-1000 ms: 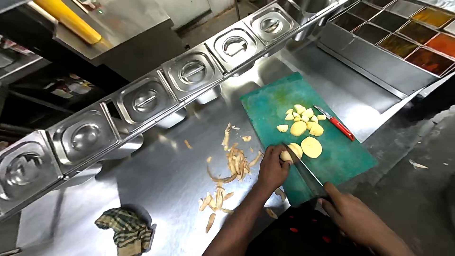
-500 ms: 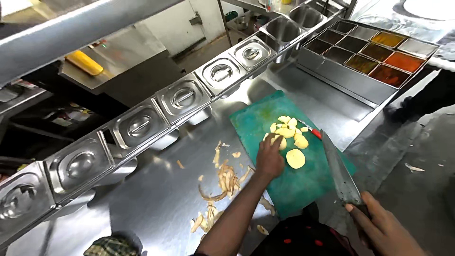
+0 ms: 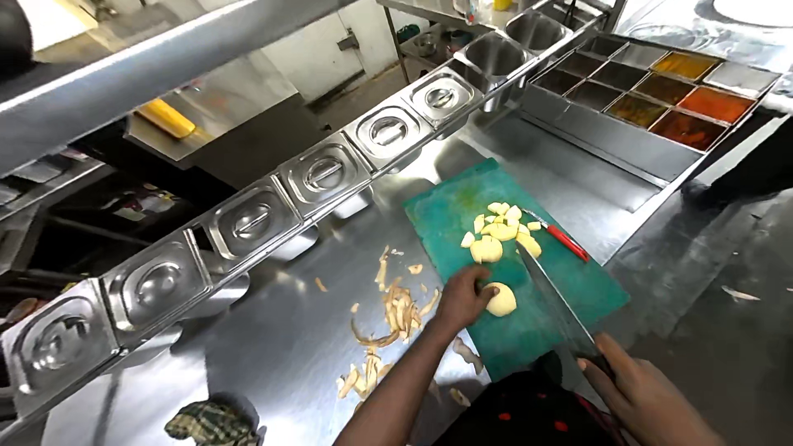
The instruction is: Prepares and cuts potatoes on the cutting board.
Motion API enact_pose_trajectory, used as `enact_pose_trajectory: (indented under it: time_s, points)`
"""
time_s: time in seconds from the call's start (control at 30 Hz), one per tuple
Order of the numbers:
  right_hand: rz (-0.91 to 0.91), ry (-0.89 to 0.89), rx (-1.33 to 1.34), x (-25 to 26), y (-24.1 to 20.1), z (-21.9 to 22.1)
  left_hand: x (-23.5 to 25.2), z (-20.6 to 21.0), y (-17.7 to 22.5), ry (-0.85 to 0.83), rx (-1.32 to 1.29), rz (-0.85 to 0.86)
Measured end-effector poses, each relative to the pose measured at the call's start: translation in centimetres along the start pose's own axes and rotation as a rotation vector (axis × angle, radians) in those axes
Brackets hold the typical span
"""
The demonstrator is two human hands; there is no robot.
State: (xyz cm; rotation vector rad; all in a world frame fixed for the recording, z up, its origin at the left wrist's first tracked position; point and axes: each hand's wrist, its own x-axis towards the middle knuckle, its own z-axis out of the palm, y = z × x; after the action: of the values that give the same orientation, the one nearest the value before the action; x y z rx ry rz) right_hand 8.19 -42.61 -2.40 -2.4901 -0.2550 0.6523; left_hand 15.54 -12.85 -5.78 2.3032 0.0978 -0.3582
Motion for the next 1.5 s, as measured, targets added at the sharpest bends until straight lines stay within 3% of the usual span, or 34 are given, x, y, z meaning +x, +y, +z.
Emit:
enact_pose_trajectory:
  time_s: [0.1,0.2,0.37,0.57,0.67,0.73,0.83,0.97,1.17,1.33,1.4,1.5]
  points:
    - [0.02,-0.078,-0.182,0.4,-1.8,0.5,-0.6,0.2,-2.2,0.166,0.028,0.064]
    - [0.028,-0.123,-0.281,0.5,-3.0,0.7,-1.9,1.0,-2.1,0.084,0.014,0.054]
    - [-0.099,0.001,-0.457,0.1,-3.3,1.3,-2.1,1.6,-1.6,0.01,0.067,0.046]
    - [0.009,-0.204,-0.543,0.3,-6.2,-1.5,-1.7,1.1,-1.2,-0.032,0.086,0.012]
    - [0.159,-0.41,-0.519,2.8,-6.7,-0.7,-1.8,1.3,-1.3,-0.019,0.086,0.012]
    - [0.185,-0.446,-0.496,3.9,-6.3,-0.1,-1.8,1.4,-1.4,-0.008,0.075,0.008]
    - [0.114,-0.364,-0.508,3.5,-5.8,0.1,-2.1,1.6,-1.8,0.046,0.049,0.015]
    - [-0.065,-0.072,-0.541,1.2,-5.1,0.7,-2.4,2.4,-2.8,0.142,0.035,0.068]
    - [0.032,-0.269,-0.523,-0.1,-7.5,-0.5,-2.6,3.0,-3.6,0.235,0.017,0.161]
    - [0.187,-0.482,-0.487,2.6,-7.9,1.0,-2.9,3.6,-4.3,0.315,0.025,0.222]
    - [0.188,-0.476,-0.492,3.0,-7.8,1.0,-2.1,3.1,-4.1,0.279,0.094,0.327]
    - [0.176,-0.463,-0.496,3.0,-7.7,1.2,0.4,0.3,-2.8,-0.049,0.353,0.594]
